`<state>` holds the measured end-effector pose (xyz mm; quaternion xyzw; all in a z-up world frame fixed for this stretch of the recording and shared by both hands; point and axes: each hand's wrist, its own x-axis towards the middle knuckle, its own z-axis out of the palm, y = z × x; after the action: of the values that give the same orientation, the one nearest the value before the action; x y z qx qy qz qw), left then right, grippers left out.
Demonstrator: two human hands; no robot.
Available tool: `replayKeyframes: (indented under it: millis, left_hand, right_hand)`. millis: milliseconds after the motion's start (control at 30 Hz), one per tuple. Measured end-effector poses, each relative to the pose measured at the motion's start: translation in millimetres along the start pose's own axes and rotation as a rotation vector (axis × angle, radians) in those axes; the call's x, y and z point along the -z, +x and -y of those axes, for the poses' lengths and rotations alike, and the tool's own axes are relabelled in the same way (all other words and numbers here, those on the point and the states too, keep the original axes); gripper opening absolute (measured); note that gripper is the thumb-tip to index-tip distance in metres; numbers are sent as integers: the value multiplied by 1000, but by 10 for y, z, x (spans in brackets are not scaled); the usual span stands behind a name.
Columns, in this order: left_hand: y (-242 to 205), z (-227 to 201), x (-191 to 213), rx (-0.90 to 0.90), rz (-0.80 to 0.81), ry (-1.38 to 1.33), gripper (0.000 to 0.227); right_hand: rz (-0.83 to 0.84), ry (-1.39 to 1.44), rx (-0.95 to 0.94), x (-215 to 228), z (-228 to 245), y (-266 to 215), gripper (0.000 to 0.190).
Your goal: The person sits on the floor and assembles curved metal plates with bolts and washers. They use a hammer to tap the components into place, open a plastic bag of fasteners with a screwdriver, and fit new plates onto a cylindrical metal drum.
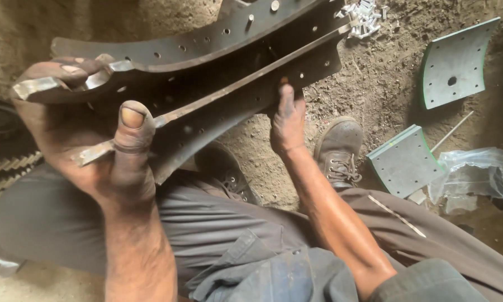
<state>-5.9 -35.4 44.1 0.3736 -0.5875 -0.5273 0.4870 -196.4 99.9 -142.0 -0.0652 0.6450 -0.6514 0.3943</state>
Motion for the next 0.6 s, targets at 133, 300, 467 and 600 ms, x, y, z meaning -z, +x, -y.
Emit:
replayKeyframes:
  millis: [133,300,467,600]
  left_hand:
    - [0,-39,21,-16,-11,32,53]
    - [13,21,38,-36,-21,55,48]
    - [131,74,116,-50,-29,104,44]
    - [119,97,202,-66,-9,145,41]
  right_hand:
    - [169,196,-125,-15,185,30,60]
    - [205,173,-145,-36,358,61,67]
    - [54,14,-96,-66,301,-20,56]
    - [-4,-78,38,-107,188,61,46]
